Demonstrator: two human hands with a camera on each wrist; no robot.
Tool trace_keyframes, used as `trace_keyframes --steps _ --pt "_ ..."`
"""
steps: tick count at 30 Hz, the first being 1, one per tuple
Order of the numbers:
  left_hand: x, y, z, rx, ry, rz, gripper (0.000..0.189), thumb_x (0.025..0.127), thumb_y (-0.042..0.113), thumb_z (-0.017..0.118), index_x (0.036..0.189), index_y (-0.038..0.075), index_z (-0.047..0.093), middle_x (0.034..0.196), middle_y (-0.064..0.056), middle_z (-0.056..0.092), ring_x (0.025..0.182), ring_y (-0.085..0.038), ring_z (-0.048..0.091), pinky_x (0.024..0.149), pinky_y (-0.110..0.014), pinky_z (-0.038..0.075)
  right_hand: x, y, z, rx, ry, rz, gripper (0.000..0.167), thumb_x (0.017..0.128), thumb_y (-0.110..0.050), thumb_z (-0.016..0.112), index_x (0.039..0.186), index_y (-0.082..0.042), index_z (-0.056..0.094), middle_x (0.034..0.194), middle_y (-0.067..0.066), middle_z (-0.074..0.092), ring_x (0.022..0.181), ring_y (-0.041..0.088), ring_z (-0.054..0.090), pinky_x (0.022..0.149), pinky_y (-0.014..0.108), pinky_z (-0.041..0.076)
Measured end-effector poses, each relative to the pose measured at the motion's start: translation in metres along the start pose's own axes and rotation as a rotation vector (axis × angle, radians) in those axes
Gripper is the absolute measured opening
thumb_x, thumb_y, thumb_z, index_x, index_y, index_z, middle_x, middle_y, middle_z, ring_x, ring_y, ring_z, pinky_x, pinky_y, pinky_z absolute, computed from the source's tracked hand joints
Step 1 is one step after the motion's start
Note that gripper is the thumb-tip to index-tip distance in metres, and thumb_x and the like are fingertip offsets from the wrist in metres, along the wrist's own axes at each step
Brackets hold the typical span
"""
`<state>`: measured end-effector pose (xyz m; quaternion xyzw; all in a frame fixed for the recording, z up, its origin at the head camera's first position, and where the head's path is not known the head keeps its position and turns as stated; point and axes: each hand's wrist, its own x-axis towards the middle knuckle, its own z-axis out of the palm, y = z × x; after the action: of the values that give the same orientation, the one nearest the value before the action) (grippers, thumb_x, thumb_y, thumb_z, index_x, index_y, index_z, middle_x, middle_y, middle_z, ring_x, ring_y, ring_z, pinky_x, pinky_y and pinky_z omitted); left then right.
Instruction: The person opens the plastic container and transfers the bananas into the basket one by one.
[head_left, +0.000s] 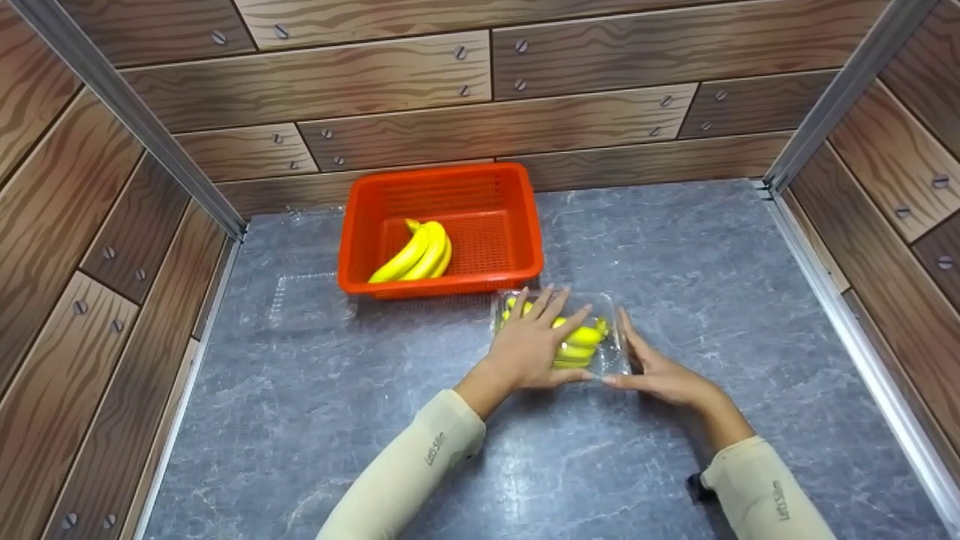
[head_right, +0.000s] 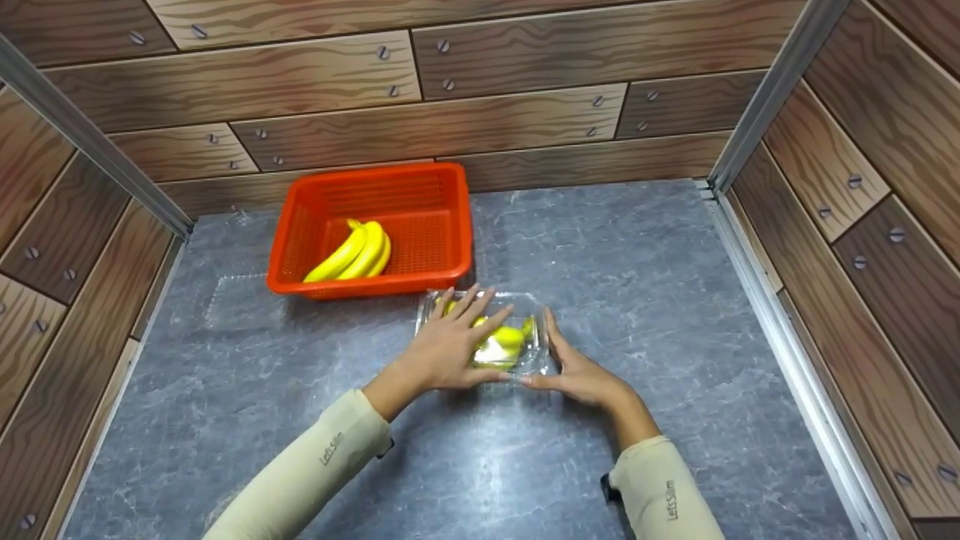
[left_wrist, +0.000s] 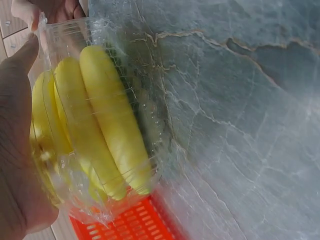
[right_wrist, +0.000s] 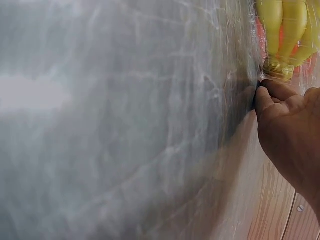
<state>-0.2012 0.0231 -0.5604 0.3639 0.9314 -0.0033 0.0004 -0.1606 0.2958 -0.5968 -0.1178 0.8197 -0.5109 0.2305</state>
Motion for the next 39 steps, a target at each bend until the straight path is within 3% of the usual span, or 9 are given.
trace_keyframes --steps 7,18,28,39 --pt "0.0 0.0007 -0.0013 -0.003 0.017 0.0 0.095 0.092 0.094 0.032 0.171 0.046 0.01 0.182 -0.012 0.007 0.169 -0.038 0.017 0.135 -0.064 0.012 0.0008 -0.0023 -0.0017 -0.029 0.007 0.003 0.123 0.096 -0.037 0.078 0.17 -0.028 -0.02 0.177 0.021 -0.023 0.162 0.059 -0.01 0.124 0.08 0.004" --pt "-0.0002 0.0001 -0.0004 0.009 0.027 0.013 0.095 0.092 0.094 0.03 0.171 0.046 0.008 0.182 -0.013 0.008 0.168 -0.038 0.019 0.134 -0.065 0.015 0.001 -0.001 0.001 -0.003 0.013 -0.02 0.121 0.097 -0.034 0.076 0.17 -0.026 -0.02 0.177 0.02 -0.025 0.162 0.059 -0.009 0.126 0.077 0.006" --pt "0.0003 0.0008 0.0005 -0.012 0.034 0.01 0.095 0.091 0.094 0.035 0.17 0.045 0.02 0.181 -0.012 0.017 0.168 -0.037 0.022 0.135 -0.064 0.015 0.0005 -0.002 0.0008 0.032 -0.016 0.006 0.121 0.098 -0.033 0.075 0.169 -0.025 -0.022 0.176 0.021 -0.027 0.162 0.059 -0.009 0.126 0.077 0.004" --pt "0.0009 0.0015 0.0018 -0.003 0.049 0.015 0.095 0.091 0.094 0.034 0.17 0.043 0.022 0.181 -0.014 0.015 0.166 -0.041 0.025 0.133 -0.067 0.018 -0.0001 -0.0027 0.0013 0.046 -0.005 0.034 0.123 0.096 -0.033 0.077 0.169 -0.028 -0.022 0.176 0.024 -0.025 0.161 0.061 -0.003 0.126 0.076 0.008"
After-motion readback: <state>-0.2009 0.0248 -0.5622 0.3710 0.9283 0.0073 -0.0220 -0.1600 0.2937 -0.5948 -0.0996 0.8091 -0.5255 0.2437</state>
